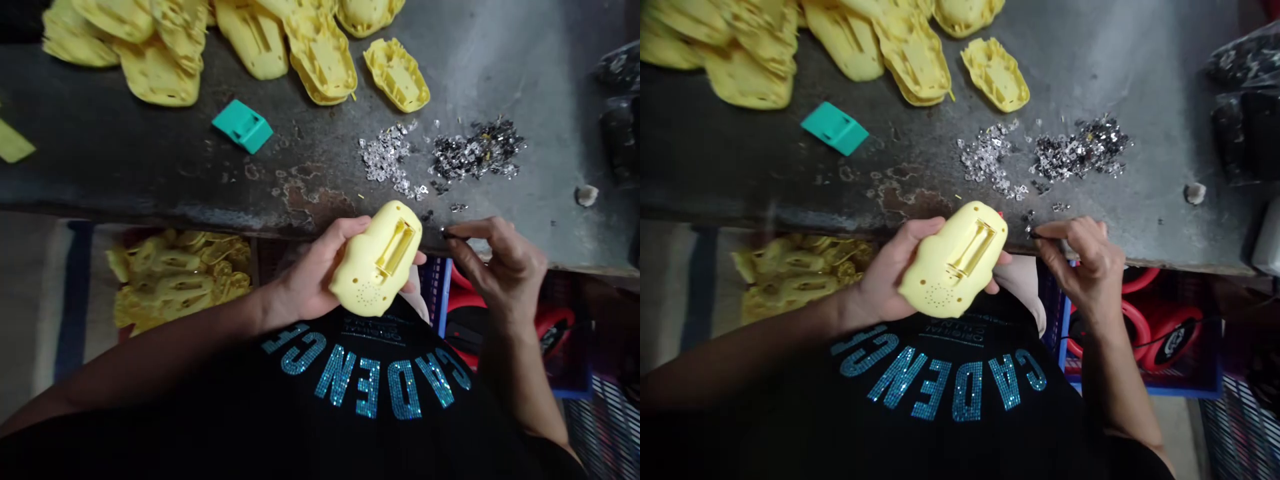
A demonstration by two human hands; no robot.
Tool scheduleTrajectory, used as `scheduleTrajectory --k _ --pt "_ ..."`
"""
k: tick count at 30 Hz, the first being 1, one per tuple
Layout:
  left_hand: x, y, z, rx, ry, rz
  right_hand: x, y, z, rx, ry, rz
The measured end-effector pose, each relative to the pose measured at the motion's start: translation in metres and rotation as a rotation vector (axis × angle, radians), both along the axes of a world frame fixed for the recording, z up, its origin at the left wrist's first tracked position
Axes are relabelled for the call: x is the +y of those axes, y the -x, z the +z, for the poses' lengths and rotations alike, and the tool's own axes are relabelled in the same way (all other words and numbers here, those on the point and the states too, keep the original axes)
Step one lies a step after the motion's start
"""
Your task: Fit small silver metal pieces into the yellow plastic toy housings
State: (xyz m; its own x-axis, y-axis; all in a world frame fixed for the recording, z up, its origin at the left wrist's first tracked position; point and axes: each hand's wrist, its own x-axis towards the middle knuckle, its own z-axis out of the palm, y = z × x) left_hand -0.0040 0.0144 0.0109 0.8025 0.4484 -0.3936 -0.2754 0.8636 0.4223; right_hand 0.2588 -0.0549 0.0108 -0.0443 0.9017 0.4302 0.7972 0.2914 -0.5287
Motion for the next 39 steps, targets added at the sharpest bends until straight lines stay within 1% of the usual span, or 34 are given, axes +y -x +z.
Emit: scheduleTrajectory --k 4,7,11,15,21,28,31,34,39 --pt "-0.003 0.0 -0.003 -0.089 0.055 -0.066 0.001 0.021 0.026 0.068 -0.051 0.149" --pt "-0.007 0.001 -0.003 -0.127 0.079 -0.098 0.006 0.029 0.034 0.067 -0.083 0.219" --pt "-0.01 0.001 -0.002 -0.15 0.051 -0.129 0.009 0.029 0.032 -0.002 -0.158 0.258" --pt "-0.011 0.001 -0.002 -0.138 0.027 -0.156 0.005 0.026 0.032 -0.084 -0.208 0.283" --pt "-0.015 0.0 -0.002 -0.105 -0.014 -0.189 -0.006 0.022 0.035 -0.183 -0.199 0.273" --pt "-0.019 -0.005 0.002 -0.077 0.003 -0.213 -0.013 0.019 0.033 -0.236 -0.255 0.245" --pt "-0.02 -0.006 0.002 -0.064 -0.016 -0.212 -0.015 0.018 0.03 -0.247 -0.258 0.238" --pt "-0.022 -0.006 0.001 -0.052 -0.032 -0.189 -0.02 0.016 0.028 -0.277 -0.226 0.239" --pt "-0.024 -0.006 0.003 -0.037 -0.009 -0.169 -0.027 0.014 0.025 -0.305 -0.206 0.199"
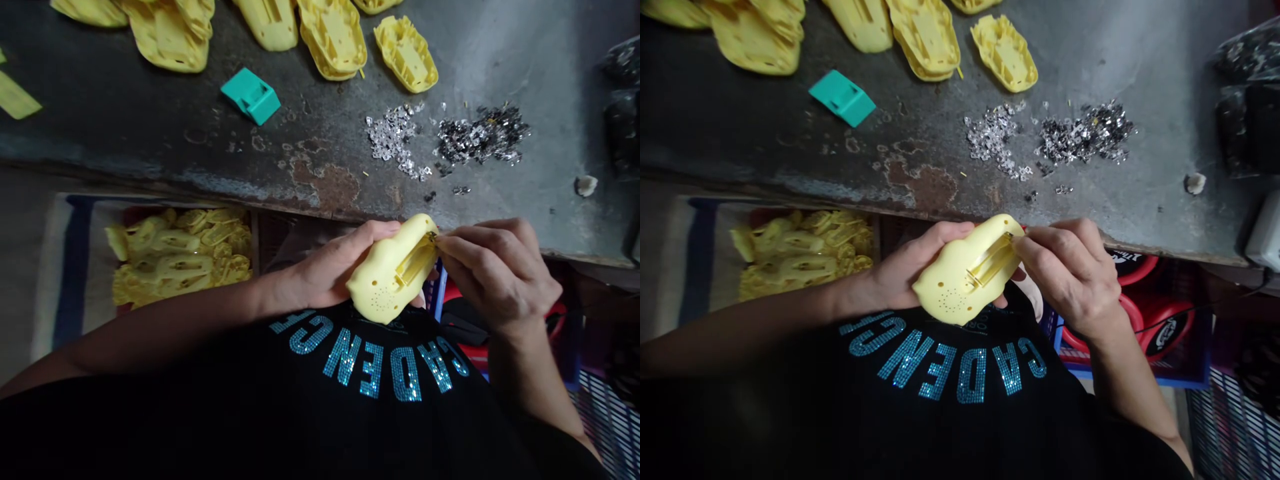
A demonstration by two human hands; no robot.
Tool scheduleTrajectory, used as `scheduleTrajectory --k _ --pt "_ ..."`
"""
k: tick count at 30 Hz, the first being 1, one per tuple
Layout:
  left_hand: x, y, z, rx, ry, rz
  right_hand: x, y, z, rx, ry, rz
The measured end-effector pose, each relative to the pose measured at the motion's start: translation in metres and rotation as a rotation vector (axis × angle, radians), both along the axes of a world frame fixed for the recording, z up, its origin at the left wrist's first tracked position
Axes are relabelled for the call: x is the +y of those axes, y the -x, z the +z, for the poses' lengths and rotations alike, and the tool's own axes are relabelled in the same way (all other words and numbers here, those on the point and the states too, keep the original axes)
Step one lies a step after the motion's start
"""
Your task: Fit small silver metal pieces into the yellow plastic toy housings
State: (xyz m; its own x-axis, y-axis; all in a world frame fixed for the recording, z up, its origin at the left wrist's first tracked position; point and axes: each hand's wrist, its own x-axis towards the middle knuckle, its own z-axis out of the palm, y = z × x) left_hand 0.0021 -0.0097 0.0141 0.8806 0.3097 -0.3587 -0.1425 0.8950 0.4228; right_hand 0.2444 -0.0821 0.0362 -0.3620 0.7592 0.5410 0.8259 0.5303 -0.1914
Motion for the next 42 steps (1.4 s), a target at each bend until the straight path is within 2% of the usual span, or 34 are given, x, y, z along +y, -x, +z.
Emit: scheduleTrajectory --k 5,12,20,26,38,42 --pt "-0.0008 -0.0008 0.0035 0.022 0.006 -0.01 0.0012 0.0023 -0.0002 0.041 -0.008 0.018" --pt "-0.004 -0.0015 0.003 -0.002 -0.004 0.044 0.0 0.0027 -0.0018 0.023 -0.052 0.023" --pt "-0.0031 -0.0007 0.0051 -0.01 0.01 0.024 -0.0029 0.0007 -0.0015 0.027 -0.095 0.001" --pt "-0.0031 -0.0008 0.0055 -0.031 0.003 0.035 -0.0041 -0.0014 -0.0007 0.013 -0.082 -0.004" --pt "-0.0013 -0.0014 0.008 0.005 -0.033 -0.022 -0.0021 -0.0022 0.0038 0.018 -0.062 0.035" --pt "-0.0011 -0.0012 0.0056 -0.052 0.001 -0.004 -0.0014 -0.0003 0.0058 0.031 -0.001 0.043"
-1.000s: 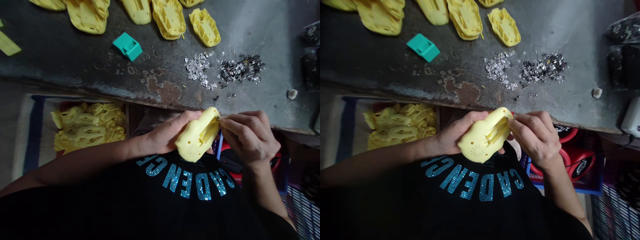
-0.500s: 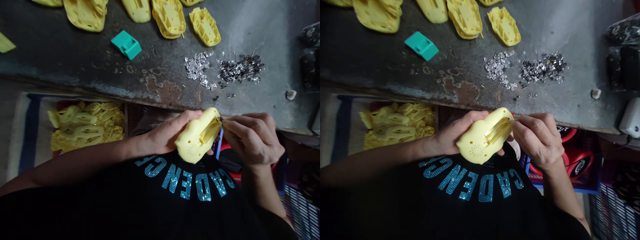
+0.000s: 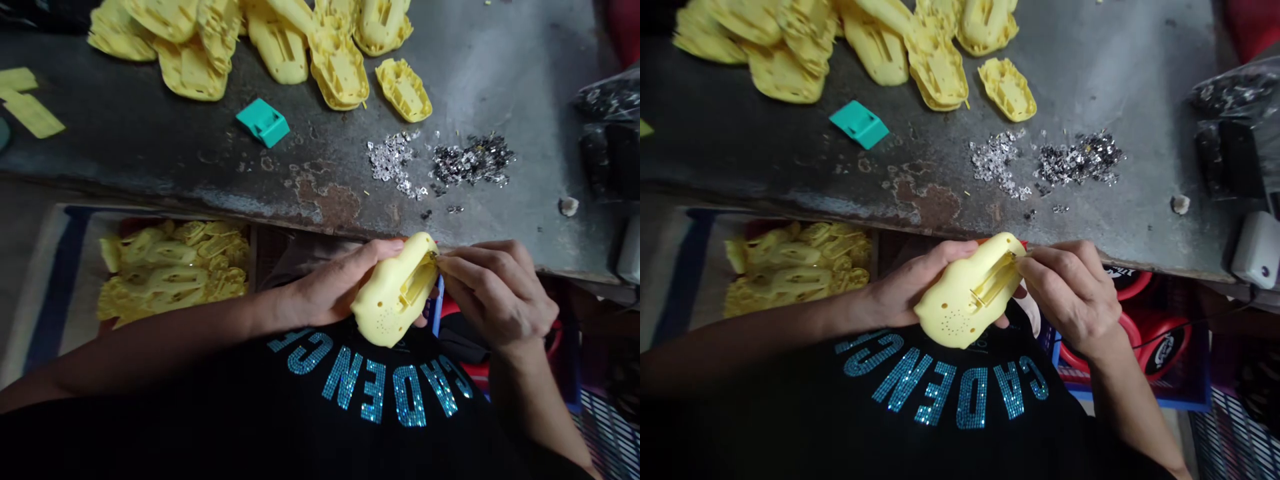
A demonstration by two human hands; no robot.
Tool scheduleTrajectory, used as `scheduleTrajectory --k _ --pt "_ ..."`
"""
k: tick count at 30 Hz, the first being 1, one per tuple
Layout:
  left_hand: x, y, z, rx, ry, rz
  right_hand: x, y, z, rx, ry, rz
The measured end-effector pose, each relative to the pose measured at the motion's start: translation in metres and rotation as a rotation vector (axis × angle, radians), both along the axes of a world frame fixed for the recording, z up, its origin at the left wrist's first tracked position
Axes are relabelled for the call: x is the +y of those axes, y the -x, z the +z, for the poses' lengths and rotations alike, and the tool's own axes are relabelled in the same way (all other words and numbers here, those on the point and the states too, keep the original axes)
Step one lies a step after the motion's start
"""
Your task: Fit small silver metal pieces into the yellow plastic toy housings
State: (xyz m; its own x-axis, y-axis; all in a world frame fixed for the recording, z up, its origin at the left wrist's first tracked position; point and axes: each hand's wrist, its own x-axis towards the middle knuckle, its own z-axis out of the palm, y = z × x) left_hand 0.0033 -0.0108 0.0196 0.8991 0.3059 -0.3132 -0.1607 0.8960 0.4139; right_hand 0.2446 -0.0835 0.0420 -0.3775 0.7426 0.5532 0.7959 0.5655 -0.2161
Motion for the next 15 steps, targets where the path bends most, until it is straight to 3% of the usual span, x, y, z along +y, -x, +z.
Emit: scheduleTrajectory --k 7,15 --pt "0.003 0.003 0.001 -0.024 0.04 -0.022 -0.001 0.01 -0.001 0.151 -0.007 -0.072" --pt "0.001 0.007 -0.002 -0.082 0.099 0.002 -0.012 0.01 -0.015 -0.061 -0.14 -0.169"
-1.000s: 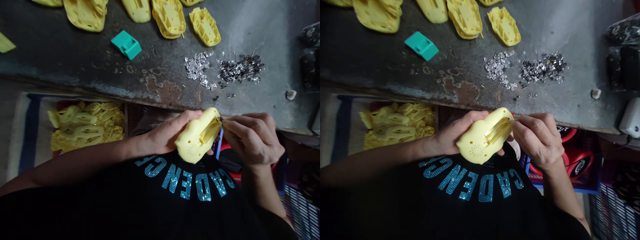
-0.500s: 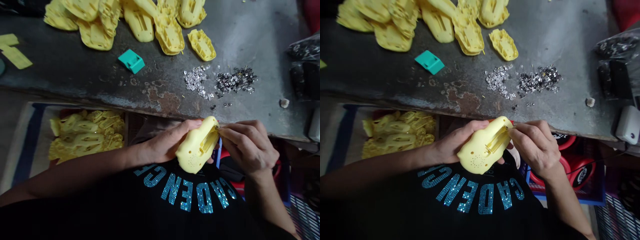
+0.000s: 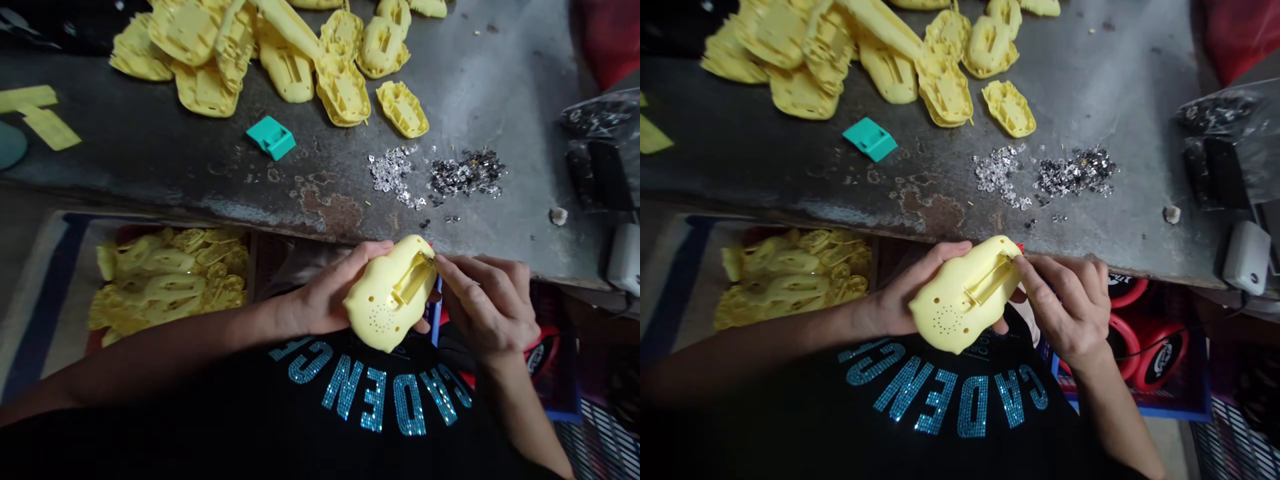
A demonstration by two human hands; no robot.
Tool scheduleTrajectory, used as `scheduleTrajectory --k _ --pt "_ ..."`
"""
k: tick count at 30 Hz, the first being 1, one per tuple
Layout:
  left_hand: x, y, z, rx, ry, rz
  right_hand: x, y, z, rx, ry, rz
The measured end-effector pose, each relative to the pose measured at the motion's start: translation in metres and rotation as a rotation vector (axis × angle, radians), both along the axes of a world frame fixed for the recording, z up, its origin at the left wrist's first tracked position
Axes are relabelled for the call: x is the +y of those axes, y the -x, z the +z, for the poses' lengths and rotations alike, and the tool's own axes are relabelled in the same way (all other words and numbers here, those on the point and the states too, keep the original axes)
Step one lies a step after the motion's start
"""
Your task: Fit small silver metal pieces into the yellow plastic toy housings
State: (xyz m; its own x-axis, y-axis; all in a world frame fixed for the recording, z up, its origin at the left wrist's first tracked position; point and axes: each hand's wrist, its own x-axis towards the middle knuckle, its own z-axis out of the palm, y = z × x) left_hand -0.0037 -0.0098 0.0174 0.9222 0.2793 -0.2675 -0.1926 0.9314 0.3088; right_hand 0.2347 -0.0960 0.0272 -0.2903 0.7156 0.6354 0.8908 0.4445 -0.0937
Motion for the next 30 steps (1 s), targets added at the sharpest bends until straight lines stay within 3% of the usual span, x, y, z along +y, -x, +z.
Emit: scheduleTrajectory --k 11,16,20,26,30 --pt "-0.004 0.0 0.005 0.168 -0.18 0.134 0.004 0.012 0.013 -0.114 0.069 0.045" --pt "-0.004 0.005 0.005 0.291 -0.199 0.112 0.011 0.009 0.017 -0.015 0.104 0.014" --pt "-0.003 0.003 0.006 0.234 -0.174 0.107 0.013 0.009 0.017 -0.004 0.105 0.059" --pt "-0.005 -0.002 0.004 0.172 -0.162 0.152 0.009 0.013 0.003 -0.087 0.034 0.119" --pt "-0.006 0.0 0.002 0.182 -0.216 0.184 0.01 0.013 0.006 0.108 0.147 0.114"
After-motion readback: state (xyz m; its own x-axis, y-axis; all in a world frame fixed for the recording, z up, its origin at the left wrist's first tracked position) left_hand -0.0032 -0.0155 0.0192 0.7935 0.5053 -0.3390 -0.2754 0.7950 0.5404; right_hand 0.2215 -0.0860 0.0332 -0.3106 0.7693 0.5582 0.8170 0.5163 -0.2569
